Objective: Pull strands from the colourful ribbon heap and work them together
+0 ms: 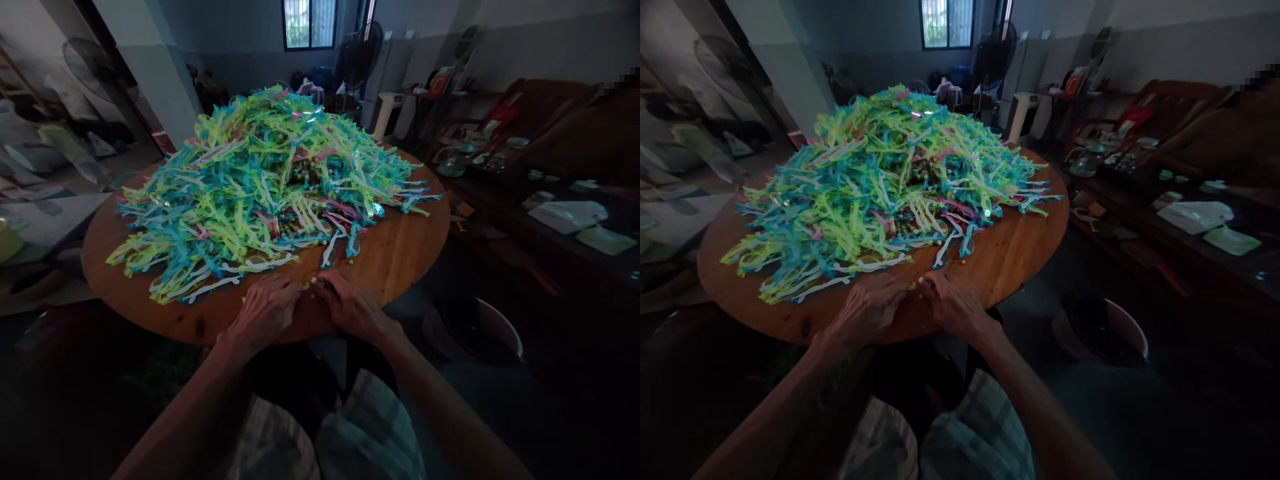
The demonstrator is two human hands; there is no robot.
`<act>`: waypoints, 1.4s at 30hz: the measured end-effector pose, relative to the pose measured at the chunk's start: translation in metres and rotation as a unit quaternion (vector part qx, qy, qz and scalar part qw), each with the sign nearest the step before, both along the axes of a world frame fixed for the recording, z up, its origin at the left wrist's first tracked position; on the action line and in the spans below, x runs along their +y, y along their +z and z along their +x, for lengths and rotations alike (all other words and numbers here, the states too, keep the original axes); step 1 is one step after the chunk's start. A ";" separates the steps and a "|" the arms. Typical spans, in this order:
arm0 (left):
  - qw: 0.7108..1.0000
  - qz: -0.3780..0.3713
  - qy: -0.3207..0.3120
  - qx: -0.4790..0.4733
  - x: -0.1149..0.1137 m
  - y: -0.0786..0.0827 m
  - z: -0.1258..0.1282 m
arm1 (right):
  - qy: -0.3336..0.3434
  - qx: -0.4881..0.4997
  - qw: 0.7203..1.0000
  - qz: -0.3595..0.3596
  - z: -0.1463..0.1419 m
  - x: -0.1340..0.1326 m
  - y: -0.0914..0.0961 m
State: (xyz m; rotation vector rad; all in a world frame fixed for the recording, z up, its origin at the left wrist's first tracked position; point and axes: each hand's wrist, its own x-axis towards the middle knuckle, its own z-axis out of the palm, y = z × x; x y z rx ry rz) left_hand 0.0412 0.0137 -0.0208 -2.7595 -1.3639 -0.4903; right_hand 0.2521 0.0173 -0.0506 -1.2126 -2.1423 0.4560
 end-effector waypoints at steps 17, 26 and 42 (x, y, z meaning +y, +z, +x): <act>1.000 -0.006 -0.010 0.023 0.001 -0.002 0.000 | 0.081 0.107 0.991 -0.022 0.004 0.005 0.000; 0.998 -0.010 -0.030 -0.050 0.003 -0.004 -0.002 | 0.078 0.148 0.981 -0.096 0.009 0.007 0.004; 0.997 0.011 -0.042 -0.056 0.004 -0.008 -0.001 | 0.085 0.145 0.981 -0.097 0.009 0.007 0.003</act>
